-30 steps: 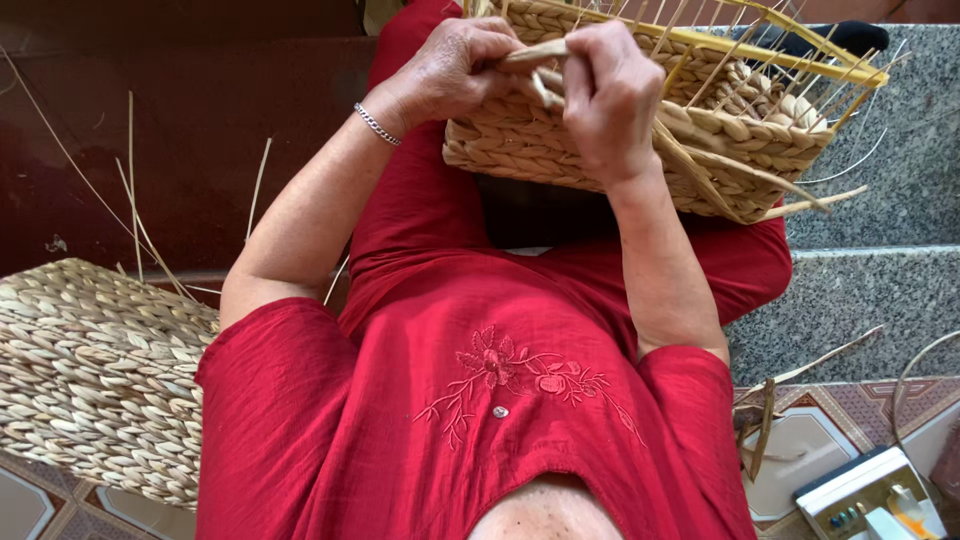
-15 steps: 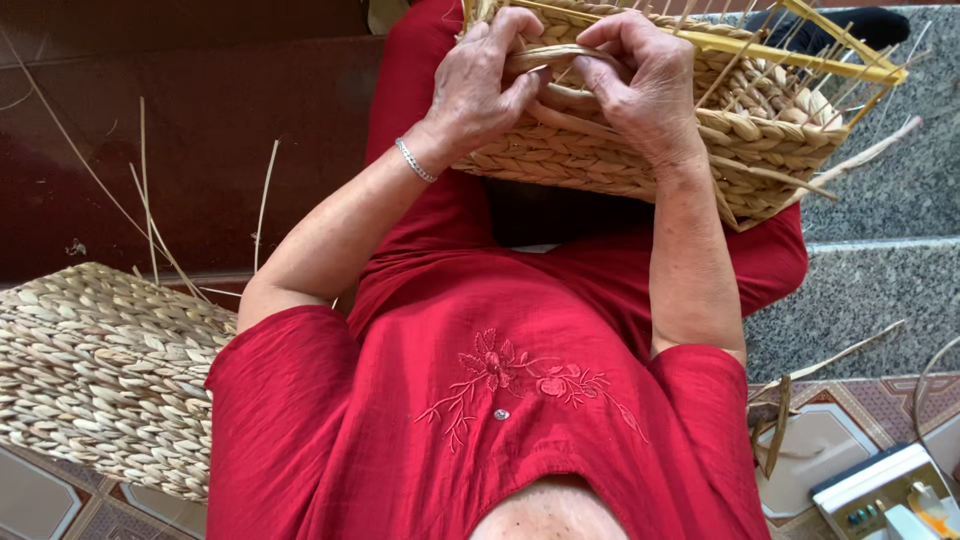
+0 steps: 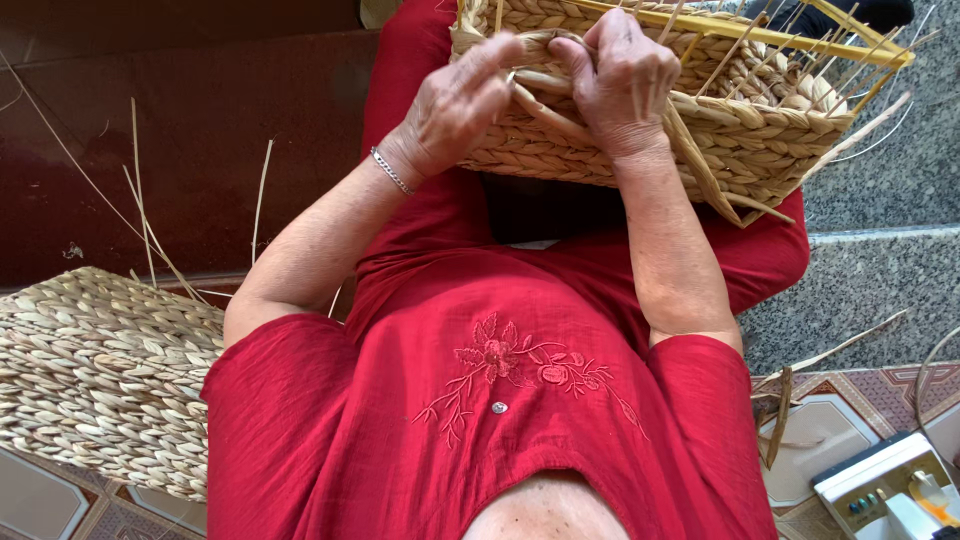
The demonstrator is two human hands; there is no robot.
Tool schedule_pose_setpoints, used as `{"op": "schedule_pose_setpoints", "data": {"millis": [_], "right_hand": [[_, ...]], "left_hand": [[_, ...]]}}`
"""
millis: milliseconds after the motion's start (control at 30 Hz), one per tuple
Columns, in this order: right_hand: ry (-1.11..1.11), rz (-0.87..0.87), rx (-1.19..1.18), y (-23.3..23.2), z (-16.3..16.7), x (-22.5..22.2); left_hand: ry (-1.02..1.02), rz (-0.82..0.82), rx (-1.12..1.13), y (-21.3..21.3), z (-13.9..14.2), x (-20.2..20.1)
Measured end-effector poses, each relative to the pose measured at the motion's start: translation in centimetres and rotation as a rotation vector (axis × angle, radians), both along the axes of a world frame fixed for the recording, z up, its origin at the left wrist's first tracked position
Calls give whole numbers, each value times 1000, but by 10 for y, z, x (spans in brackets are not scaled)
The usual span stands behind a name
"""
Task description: The person sits on stairs weaving a water hyacinth basket around a wooden frame, threading and pulling long woven strands over and under the rim to build up the basket wall, tucking the ends in and rotating the basket as they work.
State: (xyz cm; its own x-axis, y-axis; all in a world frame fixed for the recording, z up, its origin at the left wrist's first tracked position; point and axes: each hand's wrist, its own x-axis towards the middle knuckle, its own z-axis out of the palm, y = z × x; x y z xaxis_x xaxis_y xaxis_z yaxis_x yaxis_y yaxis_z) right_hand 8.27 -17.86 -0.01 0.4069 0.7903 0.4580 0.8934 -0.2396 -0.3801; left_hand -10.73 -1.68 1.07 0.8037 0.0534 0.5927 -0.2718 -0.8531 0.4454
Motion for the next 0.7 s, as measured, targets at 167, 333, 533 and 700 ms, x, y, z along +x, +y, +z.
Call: {"op": "schedule_pose_setpoints", "data": {"millis": [167,333,533,700], "right_hand": [[-94,52,42,-26,10,-15],[0,114,-51,-40,20,-48],[133,79,-291,-76,73,-46],[-30,200,-229,-86,89,-100]], "left_hand": [[240,178,-252,7,-18,23],[232,268,-179,11,-25,41],[247,331,-187,15,-30,48],[194,330,-216,13,-34,44]]}}
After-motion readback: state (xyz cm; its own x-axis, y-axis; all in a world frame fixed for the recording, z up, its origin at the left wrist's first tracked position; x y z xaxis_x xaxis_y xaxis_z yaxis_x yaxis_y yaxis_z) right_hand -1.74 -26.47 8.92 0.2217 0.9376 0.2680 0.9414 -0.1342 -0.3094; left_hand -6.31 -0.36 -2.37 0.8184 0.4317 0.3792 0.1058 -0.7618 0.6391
